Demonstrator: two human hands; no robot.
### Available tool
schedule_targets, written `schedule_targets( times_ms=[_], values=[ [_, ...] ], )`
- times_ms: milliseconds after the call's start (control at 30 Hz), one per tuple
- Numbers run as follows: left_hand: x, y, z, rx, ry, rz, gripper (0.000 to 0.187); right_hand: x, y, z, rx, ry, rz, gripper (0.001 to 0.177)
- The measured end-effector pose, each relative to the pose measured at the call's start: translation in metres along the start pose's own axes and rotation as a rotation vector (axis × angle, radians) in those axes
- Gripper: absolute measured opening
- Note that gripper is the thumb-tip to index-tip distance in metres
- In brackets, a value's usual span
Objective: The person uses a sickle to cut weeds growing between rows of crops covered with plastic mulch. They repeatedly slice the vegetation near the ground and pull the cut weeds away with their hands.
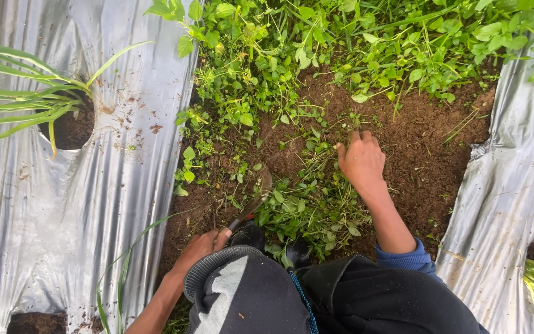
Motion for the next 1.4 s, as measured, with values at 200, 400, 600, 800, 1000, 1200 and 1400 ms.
schedule_targets(
  times_ms=[200,400,600,800,1000,1200,1400],
  values=[
    [-0.006,0.025,0.005,0.129,0.061,-0.266,0.064,0.003,-0.031,-0.031,-0.239,0.073,0.133,0.026],
    [-0.062,-0.006,-0.023,-0.140,0.193,-0.025,0.065,0.012,-0.036,-0.042,-0.281,0.047,0.158,0.026],
    [-0.109,0.007,-0.054,-0.473,0.345,-0.118,0.047,0.019,-0.024,-0.035,-0.288,0.038,0.129,0.025],
    [-0.092,0.028,-0.065,-0.463,0.252,-0.163,0.051,0.018,-0.029,-0.021,-0.300,0.080,0.104,0.022],
    [-0.096,0.027,-0.064,-0.275,0.228,-0.251,0.047,0.006,-0.014,0.020,-0.254,0.288,0.032,0.018],
    [-0.055,0.083,0.006,0.014,0.395,-0.185,0.051,-0.009,-0.012,0.024,-0.073,0.008,0.049,0.054],
    [-0.050,0.105,0.035,0.248,0.388,-0.355,0.052,-0.041,-0.021,0.014,-0.243,0.110,0.148,0.045]
  ],
)
Point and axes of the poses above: each hand's wrist, its own x-axis away from the middle knuckle, its own z-axis out of the back of the hand, y = z × x, the point moved 2 cm from there along -x, towards the middle knuckle, and after that the axes turned 8 degrees about y, right-handed, at the moved point
